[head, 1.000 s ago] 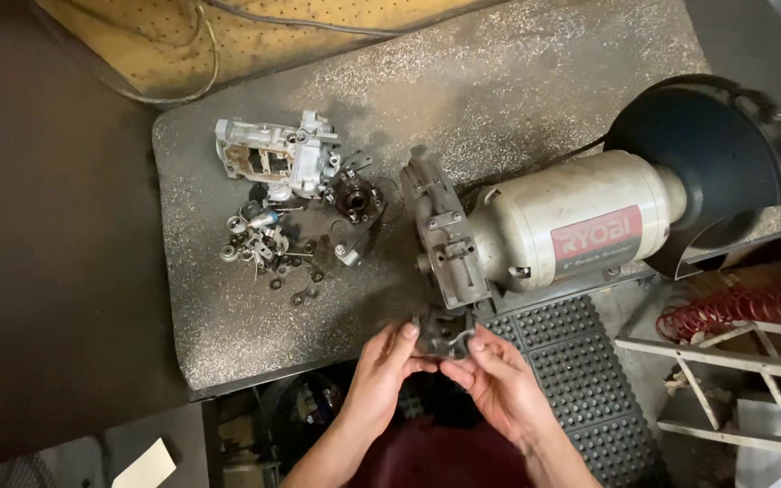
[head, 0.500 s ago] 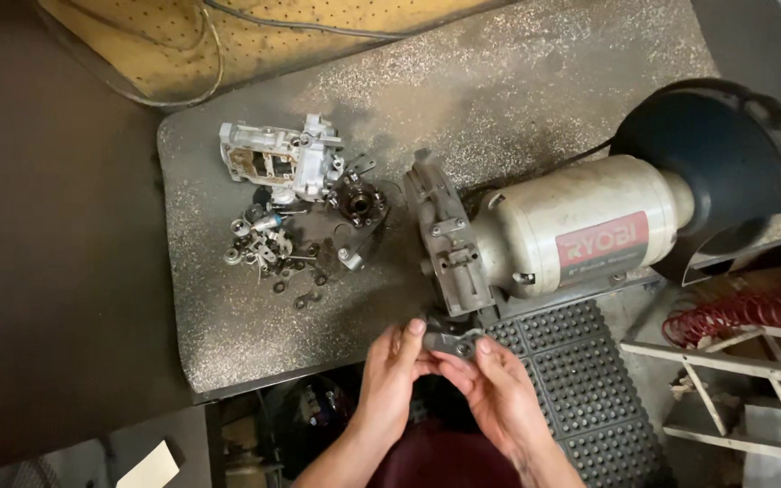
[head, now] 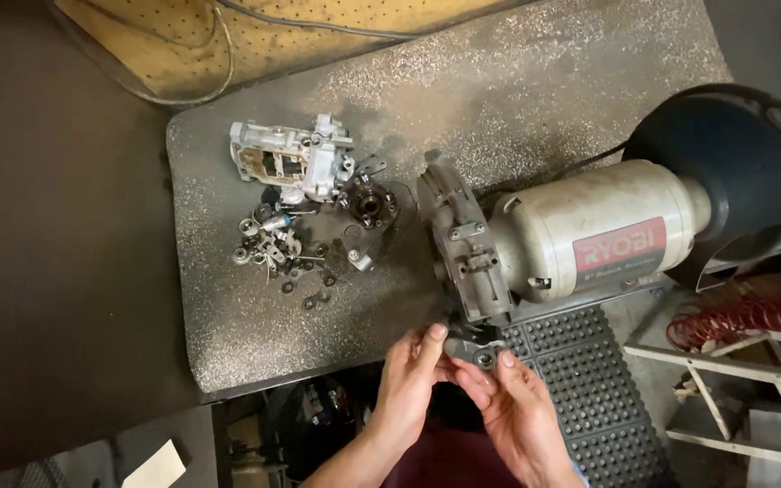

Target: The person uses a bench grinder to smooth and deburr several small metal parts. They handle a cylindrical component, a spring, and a flat bracket, pressing each against the spinning wheel and rotating them to treat different surfaces.

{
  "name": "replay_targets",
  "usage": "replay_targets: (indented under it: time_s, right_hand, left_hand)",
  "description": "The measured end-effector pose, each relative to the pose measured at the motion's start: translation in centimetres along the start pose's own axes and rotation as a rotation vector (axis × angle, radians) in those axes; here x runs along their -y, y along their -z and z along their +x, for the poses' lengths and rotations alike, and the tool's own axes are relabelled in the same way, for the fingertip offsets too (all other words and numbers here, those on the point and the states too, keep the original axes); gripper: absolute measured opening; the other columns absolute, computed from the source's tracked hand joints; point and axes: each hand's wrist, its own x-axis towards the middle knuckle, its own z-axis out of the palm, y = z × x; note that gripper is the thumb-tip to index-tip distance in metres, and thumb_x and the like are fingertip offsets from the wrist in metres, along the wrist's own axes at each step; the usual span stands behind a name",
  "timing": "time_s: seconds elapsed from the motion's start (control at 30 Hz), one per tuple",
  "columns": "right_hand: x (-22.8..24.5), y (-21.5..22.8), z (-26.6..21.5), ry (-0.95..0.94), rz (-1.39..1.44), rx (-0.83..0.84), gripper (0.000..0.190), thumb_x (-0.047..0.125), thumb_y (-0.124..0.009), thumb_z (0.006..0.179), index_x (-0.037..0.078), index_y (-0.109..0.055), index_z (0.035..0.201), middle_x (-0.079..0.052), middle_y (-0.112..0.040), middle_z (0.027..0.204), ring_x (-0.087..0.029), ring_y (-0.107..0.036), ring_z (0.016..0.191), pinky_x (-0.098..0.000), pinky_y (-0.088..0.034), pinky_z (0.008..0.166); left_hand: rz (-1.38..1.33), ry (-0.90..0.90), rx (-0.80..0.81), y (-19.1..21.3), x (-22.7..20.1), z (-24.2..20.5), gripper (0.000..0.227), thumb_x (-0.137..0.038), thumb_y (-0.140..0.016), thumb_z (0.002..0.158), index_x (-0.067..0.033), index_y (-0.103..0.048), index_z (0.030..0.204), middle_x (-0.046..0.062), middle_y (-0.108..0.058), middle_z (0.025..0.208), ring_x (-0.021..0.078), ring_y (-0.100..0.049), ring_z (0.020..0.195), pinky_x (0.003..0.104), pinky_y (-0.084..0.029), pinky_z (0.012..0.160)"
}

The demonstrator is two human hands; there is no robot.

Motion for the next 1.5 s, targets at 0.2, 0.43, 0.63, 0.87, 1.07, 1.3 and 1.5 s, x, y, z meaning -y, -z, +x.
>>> replay_targets:
  time_s: [0.2,0.43,0.63,0.87,1.07,1.3,1.5]
  right_hand:
    - [-0.2,-0.3,0.5,-0.013,-0.019,-0.081,0.024,0.018,-0.055,0.105,-0.005,-0.057,0.112,-0.051,-0.067,0.119,-0.044,-0.071,0.107,-0.0492,-0.058,0.098]
    - [-0.4,-1.5,1.0,-0.020,0.007,-0.089,0.019,0.019,-0.058,0.104,0.001,-0.060,0.101,-0.050,-0.069,0.119,-0.041,-0.073,0.108,-0.0451,-0.059,0.099]
    - [-0.6,-1.5,1.4,-0.005,-0.002,-0.145,0.019,0.020,-0.058,0.105,0.002,-0.059,0.100,-0.046,-0.070,0.118,-0.043,-0.073,0.110,-0.0471,-0.059,0.100]
    - [-1.2,-2.9,1.5,-0.011,0.039,-0.165,0.011,0.014,-0.055,0.106,0.004,-0.054,0.109,-0.050,-0.066,0.121,-0.044,-0.070,0.113,-0.0475,-0.056,0.103]
    - [-1.9,-1.6,2.1,0.008,0.065,-0.163,0.013,0.016,-0.055,0.107,0.004,-0.059,0.109,-0.038,-0.070,0.119,-0.044,-0.070,0.116,-0.0478,-0.057,0.104]
    - [1.0,-3.4,-0.5,0.023,-0.009,-0.289,0.034,0.019,-0.051,0.108,-0.013,-0.054,0.121,-0.042,-0.065,0.123,-0.044,-0.066,0.117,-0.0491,-0.053,0.108]
    - [0.7,-4.2,-1.2,-0.009,-0.030,-0.205,0.020,0.014,-0.060,0.101,-0.004,-0.056,0.108,-0.045,-0.072,0.117,-0.044,-0.072,0.104,-0.0486,-0.058,0.098]
  left_hand:
    - [0.027,-0.007,0.022,0.3,1.0,1.2,0.033,-0.035,-0.064,0.100,-0.0027,-0.066,0.094,0.016,-0.078,0.087,0.0216,-0.074,0.069,0.033,-0.064,0.061]
    - [0.091,0.068,-0.027,0.2,-0.1,1.9,0.038,-0.037,-0.063,0.100,-0.0004,-0.071,0.095,0.016,-0.080,0.087,0.0234,-0.074,0.068,0.035,-0.063,0.062]
    - [0.033,0.044,0.030,0.7,1.0,2.8,0.039,-0.037,-0.064,0.101,0.0005,-0.072,0.094,0.015,-0.077,0.081,0.0199,-0.068,0.060,0.031,-0.061,0.056]
    - [0.069,0.062,-0.011,0.9,0.1,3.1,0.041,-0.040,-0.063,0.100,-0.0003,-0.070,0.094,0.016,-0.077,0.082,0.0221,-0.071,0.065,0.034,-0.062,0.059]
    - [0.092,0.072,-0.010,1.0,0.1,3.2,0.038,-0.039,-0.064,0.100,-0.0016,-0.071,0.095,0.015,-0.077,0.085,0.0217,-0.073,0.069,0.035,-0.063,0.060]
    - [0.037,0.036,0.065,-0.7,1.7,1.5,0.042,-0.035,-0.062,0.102,0.0031,-0.077,0.094,0.016,-0.079,0.084,0.0225,-0.072,0.065,0.034,-0.064,0.059]
    - [-0.136,-0.055,0.021,-0.1,2.0,0.3,0.040,-0.035,-0.060,0.101,0.0013,-0.075,0.095,0.018,-0.081,0.092,0.0253,-0.074,0.077,0.035,-0.061,0.067]
